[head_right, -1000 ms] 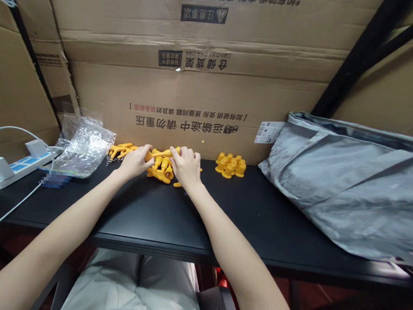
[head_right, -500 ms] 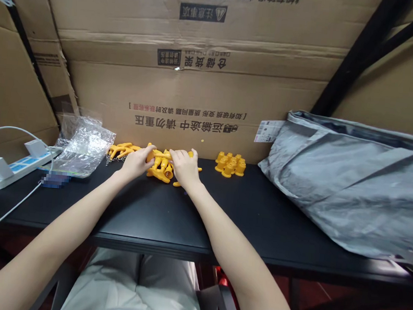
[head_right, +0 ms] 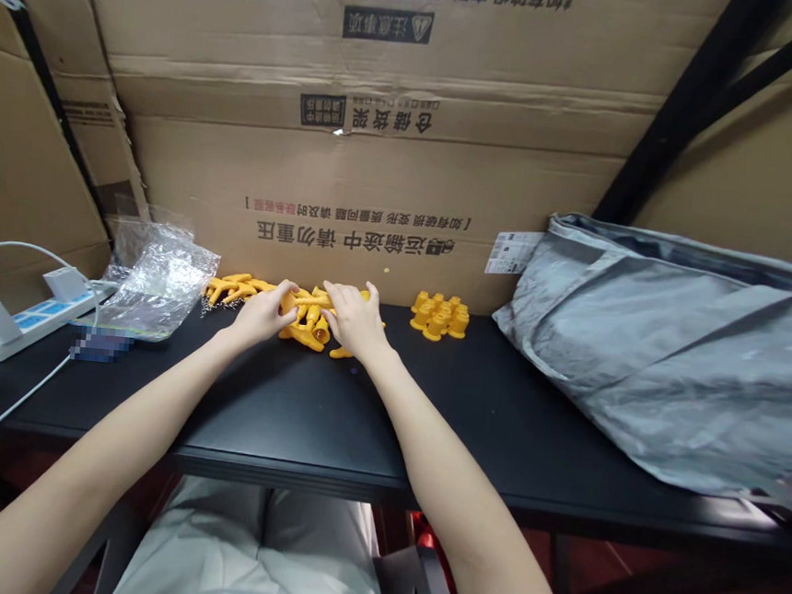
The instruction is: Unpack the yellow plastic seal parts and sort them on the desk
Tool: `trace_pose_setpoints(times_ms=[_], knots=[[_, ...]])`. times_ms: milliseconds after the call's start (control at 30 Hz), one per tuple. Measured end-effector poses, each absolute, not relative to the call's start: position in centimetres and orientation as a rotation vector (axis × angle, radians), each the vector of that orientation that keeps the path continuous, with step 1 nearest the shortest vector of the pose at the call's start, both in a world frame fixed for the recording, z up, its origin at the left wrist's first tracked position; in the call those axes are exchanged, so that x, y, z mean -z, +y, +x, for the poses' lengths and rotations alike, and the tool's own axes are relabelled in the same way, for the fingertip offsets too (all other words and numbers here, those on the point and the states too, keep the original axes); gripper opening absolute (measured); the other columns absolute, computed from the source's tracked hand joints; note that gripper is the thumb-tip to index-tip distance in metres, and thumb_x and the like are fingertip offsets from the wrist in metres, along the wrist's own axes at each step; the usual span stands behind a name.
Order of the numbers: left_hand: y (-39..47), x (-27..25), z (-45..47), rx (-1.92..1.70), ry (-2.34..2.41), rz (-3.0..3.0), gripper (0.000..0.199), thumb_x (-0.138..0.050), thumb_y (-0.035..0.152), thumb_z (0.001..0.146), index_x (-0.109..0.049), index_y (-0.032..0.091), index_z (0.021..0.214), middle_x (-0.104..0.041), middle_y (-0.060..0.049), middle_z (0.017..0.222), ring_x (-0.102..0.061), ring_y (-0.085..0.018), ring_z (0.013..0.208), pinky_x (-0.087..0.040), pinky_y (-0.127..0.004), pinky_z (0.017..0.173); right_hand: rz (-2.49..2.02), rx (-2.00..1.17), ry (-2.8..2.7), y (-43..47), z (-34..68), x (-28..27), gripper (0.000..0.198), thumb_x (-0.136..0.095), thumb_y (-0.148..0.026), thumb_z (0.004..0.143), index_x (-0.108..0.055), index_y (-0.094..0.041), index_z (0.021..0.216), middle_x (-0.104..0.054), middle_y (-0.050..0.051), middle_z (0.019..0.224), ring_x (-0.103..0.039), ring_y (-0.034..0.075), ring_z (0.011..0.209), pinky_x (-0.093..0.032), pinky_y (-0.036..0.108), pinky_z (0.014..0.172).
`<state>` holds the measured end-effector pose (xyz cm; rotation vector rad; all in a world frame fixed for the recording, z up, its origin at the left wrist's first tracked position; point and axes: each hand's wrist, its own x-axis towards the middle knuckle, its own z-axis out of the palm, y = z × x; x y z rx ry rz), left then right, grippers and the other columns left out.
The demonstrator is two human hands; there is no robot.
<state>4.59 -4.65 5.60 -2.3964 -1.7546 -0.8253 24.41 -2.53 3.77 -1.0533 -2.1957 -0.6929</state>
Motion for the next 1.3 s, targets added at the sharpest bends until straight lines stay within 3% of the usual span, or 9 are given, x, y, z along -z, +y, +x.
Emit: trace_pose_setpoints(times_ms=[233, 500, 867, 1100, 1300], knots=[[-4.9, -5.8, 4.7, 0.686, -1.772, -2.394, 0.036, -0.049, 0.03, 0.087, -0.05, 0.021, 0.122, -0.071, -0.005, 0.095, -0.067, -0.022, 0.091, -0.047, -0.029, 0.077, -1.082, 0.674, -2.236, -2.0, 24.5, -3.4, 0.024, -0.042, -0.02, 0.091, -0.058, -0.016, 0.109, -0.067, 0.013, 0.104, -0.056, 0.027, 0.1, -0.026, 0.048, 0.101], [-4.4, -5.5, 4.3, 0.669, -1.758, -2.356, 0.039, -0.049, 0.03, 0.087, -0.049, 0.019, 0.124, -0.071, -0.007, 0.096, -0.067, -0.023, 0.093, -0.047, -0.029, 0.076, -1.046, 0.651, -2.268, -2.1, 24.7, -3.2, 0.035, -0.041, -0.026, 0.094, -0.051, -0.012, 0.125, -0.065, 0.016, 0.115, -0.054, 0.027, 0.107, -0.025, 0.047, 0.101], [-4.3, -5.7, 3.8, 0.662, -1.85, -2.292, 0.038, -0.048, 0.034, 0.087, -0.05, 0.021, 0.123, -0.071, -0.007, 0.092, -0.068, -0.022, 0.087, -0.047, -0.029, 0.075, -1.201, 0.7, -2.12, -1.5, 25.6, -3.6, 0.027, -0.041, -0.011, 0.085, -0.057, -0.016, 0.106, -0.065, 0.013, 0.101, -0.054, 0.026, 0.098, -0.026, 0.045, 0.099], [-3.5, -5.4, 2.7, 0.698, -1.932, -2.183, 0.035, -0.04, 0.038, 0.092, -0.054, 0.021, 0.12, -0.072, -0.007, 0.088, -0.068, -0.024, 0.086, -0.046, -0.031, 0.077, -1.64, 0.483, -1.83, 0.6, 29.7, -3.0, 0.028, -0.049, -0.036, 0.085, -0.061, -0.014, 0.097, -0.062, 0.017, 0.103, -0.053, 0.031, 0.099, -0.038, 0.045, 0.083], [-3.6, -5.6, 2.8, 0.695, -1.929, -2.133, 0.036, -0.036, 0.04, 0.094, -0.057, 0.025, 0.118, -0.071, -0.006, 0.084, -0.068, -0.024, 0.084, -0.045, -0.03, 0.074, -2.28, 0.109, -1.546, 0.7, 34.1, -4.2, 0.036, -0.056, -0.033, 0.08, -0.065, -0.011, 0.106, -0.062, 0.021, 0.11, -0.055, 0.034, 0.108, -0.04, 0.048, 0.089]])
